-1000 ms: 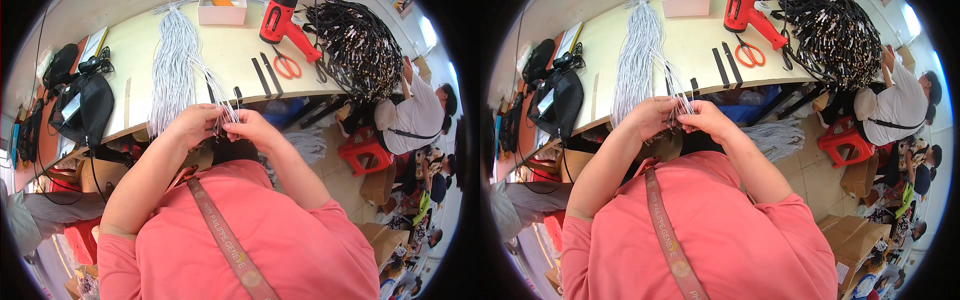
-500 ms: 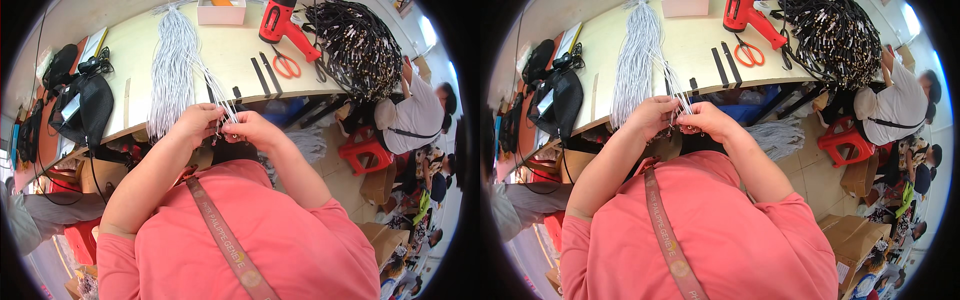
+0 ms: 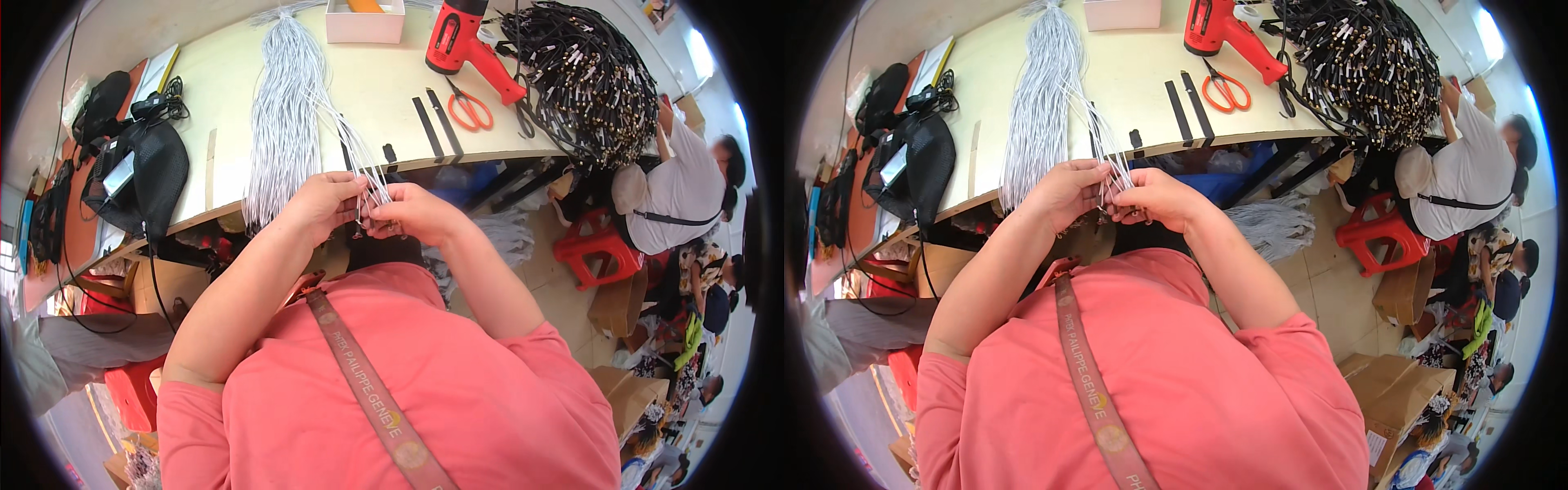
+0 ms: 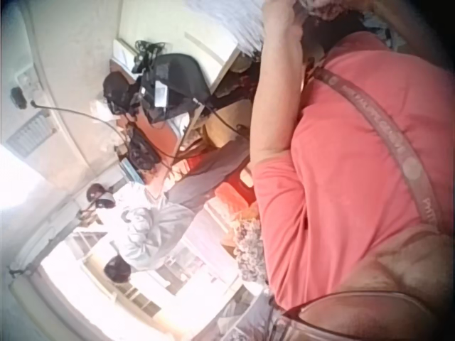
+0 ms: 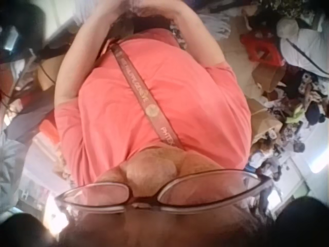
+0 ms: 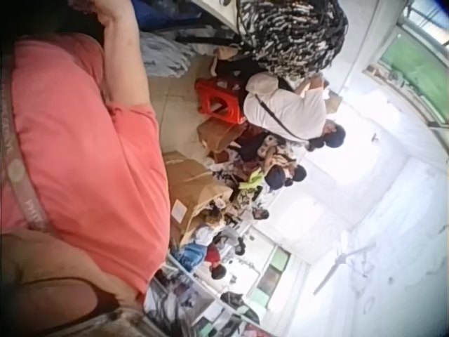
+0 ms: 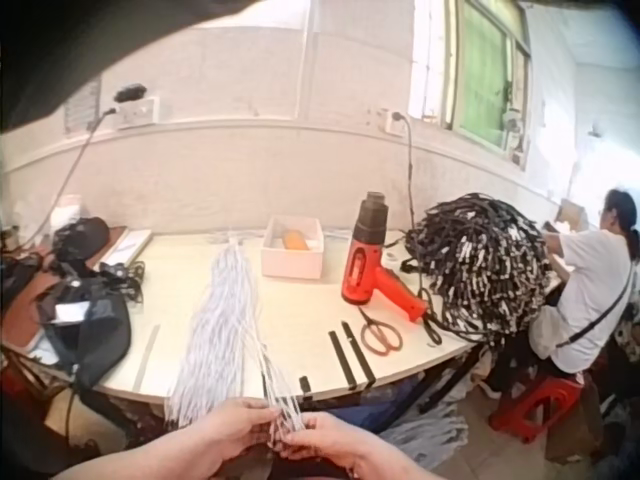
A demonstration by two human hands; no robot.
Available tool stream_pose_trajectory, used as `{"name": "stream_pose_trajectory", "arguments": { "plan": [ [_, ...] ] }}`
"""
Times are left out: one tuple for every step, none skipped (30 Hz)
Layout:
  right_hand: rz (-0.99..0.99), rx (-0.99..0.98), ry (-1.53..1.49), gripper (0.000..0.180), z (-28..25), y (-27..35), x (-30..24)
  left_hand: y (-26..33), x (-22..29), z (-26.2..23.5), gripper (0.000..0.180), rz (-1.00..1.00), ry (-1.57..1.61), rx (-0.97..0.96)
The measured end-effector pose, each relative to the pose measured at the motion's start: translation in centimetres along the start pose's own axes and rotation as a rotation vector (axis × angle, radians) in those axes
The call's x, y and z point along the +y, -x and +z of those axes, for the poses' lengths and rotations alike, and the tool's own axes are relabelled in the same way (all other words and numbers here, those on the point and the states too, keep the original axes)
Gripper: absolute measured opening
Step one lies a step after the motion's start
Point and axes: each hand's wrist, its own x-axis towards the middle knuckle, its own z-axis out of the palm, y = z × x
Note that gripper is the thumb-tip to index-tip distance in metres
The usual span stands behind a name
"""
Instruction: The person places an adapter onto a wall outlet, puts on eyeglasses, and separates individual strands from a large bundle of wires with ring terminals by hand.
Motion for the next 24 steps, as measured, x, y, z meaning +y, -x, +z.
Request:
{"name": "stream_pose_trajectory", "arguments": {
  "plan": [
    [0.000,-0.002,0.001,0.012,0.06,-0.12,0.17,0.10,0.01,0.06,0.014,0.001,0.001,0.002],
    [-0.012,0.025,-0.025,0.013,0.06,-0.25,0.42,0.22,0.11,0.44,0.016,0.012,-0.005,0.040],
    [-0.024,0.052,-0.050,0.013,0.07,-0.33,0.58,0.24,0.13,0.66,0.017,0.022,-0.010,0.078],
    [-0.024,0.055,-0.052,0.013,0.06,-0.38,0.60,0.18,0.09,0.57,0.017,0.021,-0.011,0.075],
    [-0.039,0.053,-0.023,0.013,0.05,-0.44,0.51,0.20,0.10,0.39,0.017,0.019,-0.013,0.066],
    [-0.055,0.052,0.006,0.014,0.07,-0.48,0.46,0.24,0.13,0.33,0.017,0.018,-0.015,0.056],
    [-0.055,0.052,0.006,0.014,0.14,-0.47,0.48,0.27,0.16,0.42,0.017,0.017,-0.015,0.056],
    [-0.051,0.077,0.011,0.014,0.25,-0.48,0.54,0.38,0.27,0.61,0.017,0.010,-0.027,0.072],
    [-0.047,0.102,0.017,0.014,0.34,-0.51,0.59,0.43,0.33,0.74,0.017,0.002,-0.039,0.088],
    [-0.047,0.101,0.017,0.014,0.43,-0.56,0.60,0.40,0.32,0.79,0.017,0.002,-0.039,0.089],
    [-0.056,0.115,0.019,0.014,0.56,-0.60,0.65,0.36,0.24,0.80,0.018,0.006,-0.024,0.082],
    [-0.065,0.130,0.022,0.014,0.61,-0.62,0.70,0.31,0.17,0.78,0.018,0.009,-0.009,0.074],
    [-0.064,0.132,0.021,0.014,0.43,-0.71,0.77,0.25,0.14,0.69,0.018,0.007,-0.008,0.073],
    [-0.071,0.099,0.007,0.014,0.16,-0.82,0.83,0.28,0.17,0.55,0.018,0.003,0.001,0.059],
    [-0.078,0.067,-0.008,0.014,0.06,-0.79,0.80,0.32,0.17,0.47,0.018,-0.002,0.010,0.045],
    [-0.077,0.066,-0.008,0.014,0.11,-0.56,0.73,0.40,0.17,0.47,0.018,-0.003,0.010,0.046],
    [-0.066,0.073,-0.022,0.015,0.34,-0.24,0.39,0.36,0.20,0.44,0.018,-0.009,0.002,0.039],
    [-0.055,0.079,-0.035,0.017,0.42,-0.05,0.22,0.31,0.20,0.40,0.018,-0.016,-0.007,0.031],
    [-0.055,0.081,-0.036,0.017,0.24,-0.04,0.27,0.12,0.11,0.30,0.018,-0.017,-0.006,0.030],
    [-0.045,0.068,-0.018,0.017,0.07,-0.02,0.28,-0.05,0.01,0.22,0.017,-0.013,-0.002,0.024],
    [-0.036,0.055,0.000,0.017,-0.02,0.00,0.27,-0.13,-0.06,0.18,0.017,-0.009,0.002,0.018],
    [-0.036,0.054,0.000,0.017,-0.01,0.03,0.23,-0.15,-0.10,0.20,0.017,-0.009,0.003,0.019],
    [-0.037,0.044,0.004,0.017,-0.01,0.01,0.20,-0.18,-0.13,0.26,0.017,-0.002,0.006,0.031],
    [-0.038,0.032,0.008,0.017,0.01,-0.01,0.17,-0.20,-0.15,0.30,0.017,0.005,0.008,0.043]
  ]
}}
